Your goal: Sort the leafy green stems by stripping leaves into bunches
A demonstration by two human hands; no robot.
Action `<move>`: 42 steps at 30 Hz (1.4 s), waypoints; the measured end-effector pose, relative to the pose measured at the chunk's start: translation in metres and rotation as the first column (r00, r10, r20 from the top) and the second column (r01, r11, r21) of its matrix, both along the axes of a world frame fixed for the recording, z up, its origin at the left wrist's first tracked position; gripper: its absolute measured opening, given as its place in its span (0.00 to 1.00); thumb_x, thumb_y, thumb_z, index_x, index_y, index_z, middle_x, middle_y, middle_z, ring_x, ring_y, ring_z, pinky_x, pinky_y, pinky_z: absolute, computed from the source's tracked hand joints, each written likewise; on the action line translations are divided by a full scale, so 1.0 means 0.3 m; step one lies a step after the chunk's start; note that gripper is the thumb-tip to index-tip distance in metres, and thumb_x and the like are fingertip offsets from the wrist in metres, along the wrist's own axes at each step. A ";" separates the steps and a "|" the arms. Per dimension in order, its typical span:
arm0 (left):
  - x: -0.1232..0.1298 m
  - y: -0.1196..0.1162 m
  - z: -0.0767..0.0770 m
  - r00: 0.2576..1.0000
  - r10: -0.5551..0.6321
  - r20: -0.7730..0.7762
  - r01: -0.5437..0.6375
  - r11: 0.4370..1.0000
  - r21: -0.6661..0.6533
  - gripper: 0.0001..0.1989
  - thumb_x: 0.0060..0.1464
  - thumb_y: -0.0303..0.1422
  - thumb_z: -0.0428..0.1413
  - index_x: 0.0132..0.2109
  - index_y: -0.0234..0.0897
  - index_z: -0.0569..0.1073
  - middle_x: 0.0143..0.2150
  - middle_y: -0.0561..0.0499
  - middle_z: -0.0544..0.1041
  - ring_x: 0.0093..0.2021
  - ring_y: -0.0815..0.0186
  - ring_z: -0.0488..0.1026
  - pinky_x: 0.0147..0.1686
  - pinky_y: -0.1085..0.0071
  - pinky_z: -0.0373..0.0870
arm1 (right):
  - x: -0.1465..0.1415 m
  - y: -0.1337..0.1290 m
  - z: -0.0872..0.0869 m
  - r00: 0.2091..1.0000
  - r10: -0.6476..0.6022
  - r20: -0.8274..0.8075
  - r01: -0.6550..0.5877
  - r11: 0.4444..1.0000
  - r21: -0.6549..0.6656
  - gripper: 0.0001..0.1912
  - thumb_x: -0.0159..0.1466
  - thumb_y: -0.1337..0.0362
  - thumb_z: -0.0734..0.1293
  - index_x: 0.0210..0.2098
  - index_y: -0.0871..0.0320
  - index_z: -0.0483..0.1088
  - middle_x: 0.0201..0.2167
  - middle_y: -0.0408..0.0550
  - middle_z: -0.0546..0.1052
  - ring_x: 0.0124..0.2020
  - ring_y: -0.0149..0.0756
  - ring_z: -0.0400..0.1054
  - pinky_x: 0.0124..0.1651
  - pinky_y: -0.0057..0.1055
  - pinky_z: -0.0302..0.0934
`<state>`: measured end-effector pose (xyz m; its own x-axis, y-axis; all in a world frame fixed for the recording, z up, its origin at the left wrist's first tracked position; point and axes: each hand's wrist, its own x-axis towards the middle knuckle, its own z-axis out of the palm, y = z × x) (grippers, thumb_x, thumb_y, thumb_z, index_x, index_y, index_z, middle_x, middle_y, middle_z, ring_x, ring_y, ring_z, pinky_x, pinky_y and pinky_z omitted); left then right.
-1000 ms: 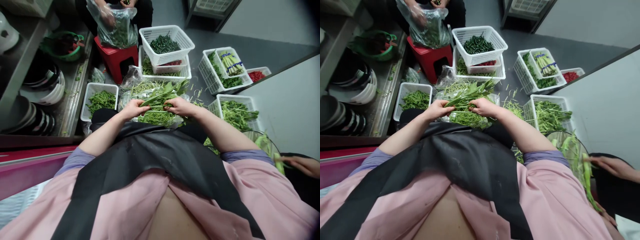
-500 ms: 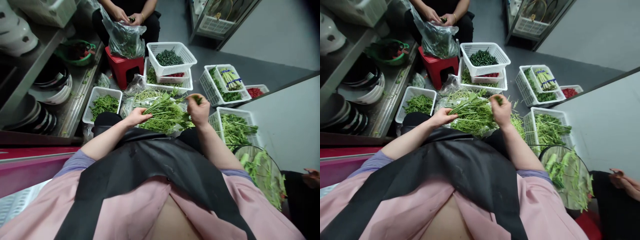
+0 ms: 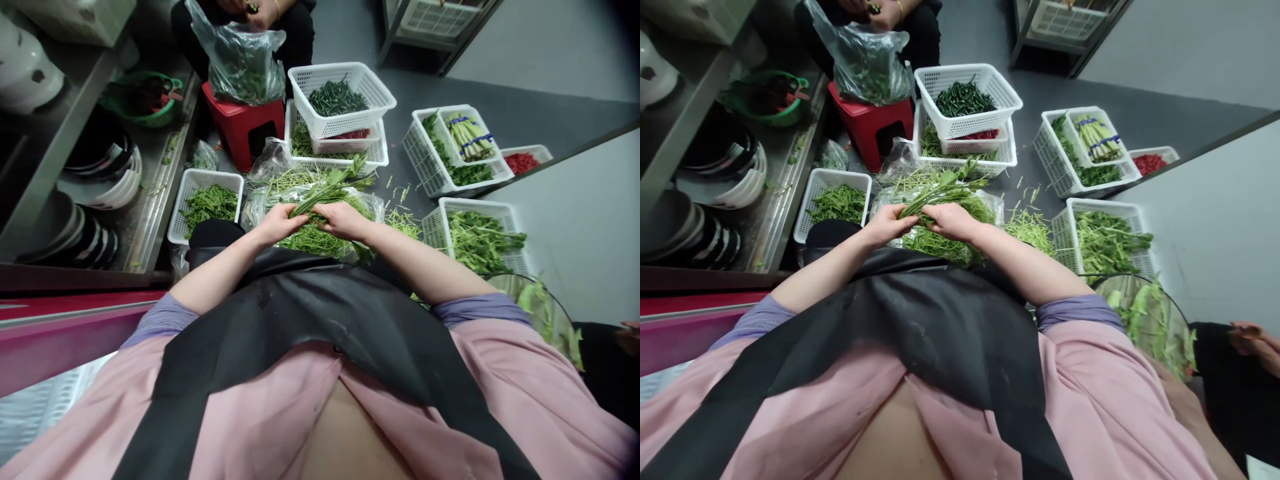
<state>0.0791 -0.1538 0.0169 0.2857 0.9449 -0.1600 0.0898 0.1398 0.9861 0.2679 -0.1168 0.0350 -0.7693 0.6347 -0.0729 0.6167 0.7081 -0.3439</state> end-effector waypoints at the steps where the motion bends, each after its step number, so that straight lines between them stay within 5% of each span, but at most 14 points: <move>1: 0.004 0.005 0.002 1.000 0.019 0.018 -0.019 1.000 0.021 0.21 0.42 0.46 0.65 0.30 0.33 0.69 0.17 0.59 0.61 0.17 0.76 0.54 0.18 0.75 0.48 | -0.011 -0.004 -0.011 0.994 -0.060 -0.096 0.055 0.997 -0.054 0.10 0.62 0.65 0.61 0.42 0.59 0.69 0.37 0.50 0.77 0.39 0.39 0.69 0.40 0.30 0.57; 4: 0.015 0.016 0.014 0.995 0.068 0.067 -0.074 0.993 0.092 0.21 0.42 0.47 0.65 0.30 0.34 0.68 0.18 0.59 0.61 0.18 0.76 0.55 0.19 0.75 0.50 | -0.020 0.016 -0.029 0.857 -0.349 -0.379 0.261 0.928 -0.265 0.07 0.63 0.63 0.61 0.35 0.59 0.67 0.29 0.45 0.74 0.33 0.35 0.68 0.38 0.29 0.58; 8: 0.000 0.008 0.027 0.998 0.059 0.038 -0.062 0.994 0.092 0.20 0.44 0.45 0.65 0.29 0.34 0.68 0.18 0.58 0.61 0.18 0.76 0.56 0.19 0.76 0.50 | 0.127 0.110 0.000 0.272 -0.781 -0.562 0.512 0.612 -0.603 0.07 0.65 0.61 0.59 0.32 0.56 0.62 0.17 0.35 0.60 0.18 0.26 0.56 0.25 0.25 0.55; 9: -0.008 0.004 0.026 0.998 0.055 0.027 -0.057 0.996 0.067 0.19 0.44 0.45 0.65 0.30 0.34 0.68 0.18 0.58 0.62 0.17 0.76 0.55 0.18 0.76 0.49 | 0.184 0.127 0.015 0.167 -0.794 -0.584 0.511 0.576 -0.638 0.07 0.65 0.61 0.60 0.32 0.56 0.62 0.17 0.34 0.58 0.16 0.24 0.52 0.23 0.24 0.54; 10: -0.016 0.001 0.023 0.998 0.055 0.025 -0.056 0.998 0.041 0.19 0.44 0.45 0.64 0.30 0.34 0.69 0.18 0.58 0.61 0.17 0.76 0.55 0.17 0.76 0.48 | 0.239 0.137 0.031 0.153 -0.797 -0.584 0.497 0.573 -0.652 0.07 0.63 0.60 0.63 0.31 0.56 0.63 0.16 0.33 0.57 0.16 0.24 0.51 0.21 0.24 0.52; 13: -0.032 0.001 0.012 0.997 0.045 0.056 -0.044 0.999 -0.020 0.19 0.44 0.45 0.64 0.32 0.33 0.70 0.17 0.59 0.60 0.16 0.76 0.54 0.16 0.76 0.47 | 0.348 0.117 0.070 0.395 -0.804 -0.445 0.385 0.584 -0.714 0.09 0.54 0.63 0.71 0.29 0.59 0.68 0.14 0.33 0.60 0.15 0.23 0.52 0.19 0.23 0.50; 15: -0.035 0.007 0.007 0.995 0.042 0.085 -0.040 0.999 -0.029 0.19 0.43 0.44 0.65 0.32 0.33 0.70 0.17 0.59 0.60 0.16 0.76 0.54 0.16 0.76 0.47 | 0.361 0.085 0.079 0.569 -0.762 -0.309 0.305 0.545 -0.781 0.11 0.48 0.64 0.74 0.28 0.61 0.71 0.13 0.34 0.63 0.15 0.23 0.55 0.18 0.23 0.51; 20: -0.034 0.014 0.017 0.991 0.021 0.129 -0.016 0.999 -0.038 0.20 0.41 0.45 0.66 0.31 0.33 0.71 0.16 0.59 0.60 0.16 0.76 0.54 0.16 0.76 0.47 | 0.306 0.046 0.048 0.754 -0.628 -0.195 0.134 0.438 -0.889 0.16 0.45 0.60 0.76 0.28 0.63 0.74 0.19 0.41 0.72 0.20 0.26 0.63 0.24 0.24 0.59; 25: -0.037 0.004 0.022 0.996 0.029 0.087 -0.026 0.999 -0.031 0.21 0.40 0.45 0.67 0.31 0.34 0.70 0.17 0.59 0.61 0.16 0.77 0.54 0.15 0.76 0.47 | 0.282 0.020 0.031 0.810 -0.552 -0.199 0.004 0.344 -0.939 0.16 0.45 0.59 0.76 0.28 0.64 0.74 0.24 0.46 0.77 0.25 0.28 0.67 0.27 0.23 0.61; 30: -0.040 0.000 0.019 0.998 0.032 0.055 -0.031 0.999 -0.023 0.21 0.40 0.46 0.66 0.31 0.34 0.70 0.17 0.58 0.62 0.16 0.77 0.55 0.15 0.76 0.48 | 0.275 -0.008 0.033 0.795 -0.592 -0.129 0.027 0.246 -0.969 0.14 0.45 0.61 0.76 0.27 0.64 0.74 0.24 0.45 0.77 0.23 0.27 0.67 0.27 0.23 0.61; 38: -0.043 0.000 0.002 0.999 0.025 0.037 -0.027 0.998 0.048 0.21 0.42 0.47 0.65 0.33 0.34 0.70 0.17 0.59 0.62 0.16 0.76 0.55 0.16 0.76 0.50 | 0.276 -0.039 0.015 0.749 -0.651 -0.122 0.011 0.196 -0.981 0.13 0.47 0.66 0.74 0.29 0.64 0.71 0.23 0.44 0.76 0.22 0.27 0.67 0.25 0.23 0.60; 40: -0.041 0.000 -0.003 0.999 0.035 -0.007 -0.035 0.994 0.101 0.20 0.44 0.47 0.63 0.34 0.34 0.71 0.18 0.58 0.62 0.17 0.75 0.56 0.17 0.76 0.52 | 0.264 -0.062 0.001 0.735 -0.665 -0.134 0.024 0.224 -0.974 0.10 0.49 0.66 0.72 0.29 0.63 0.69 0.22 0.43 0.74 0.20 0.26 0.65 0.23 0.23 0.58; 42: -0.033 -0.003 -0.003 0.994 0.059 -0.087 -0.044 0.985 0.168 0.19 0.45 0.47 0.62 0.34 0.33 0.72 0.19 0.57 0.64 0.19 0.74 0.58 0.19 0.75 0.54 | 0.239 -0.085 -0.022 0.671 -0.718 -0.185 0.073 0.312 -0.947 0.08 0.51 0.65 0.70 0.28 0.62 0.67 0.19 0.39 0.71 0.19 0.25 0.62 0.22 0.23 0.56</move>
<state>0.0692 -0.1546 0.0160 0.2271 0.9736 -0.0232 0.1775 -0.0180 0.9839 0.3395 -0.1425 0.0285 -0.5239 0.7052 -0.4778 0.2117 -0.4355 -0.8749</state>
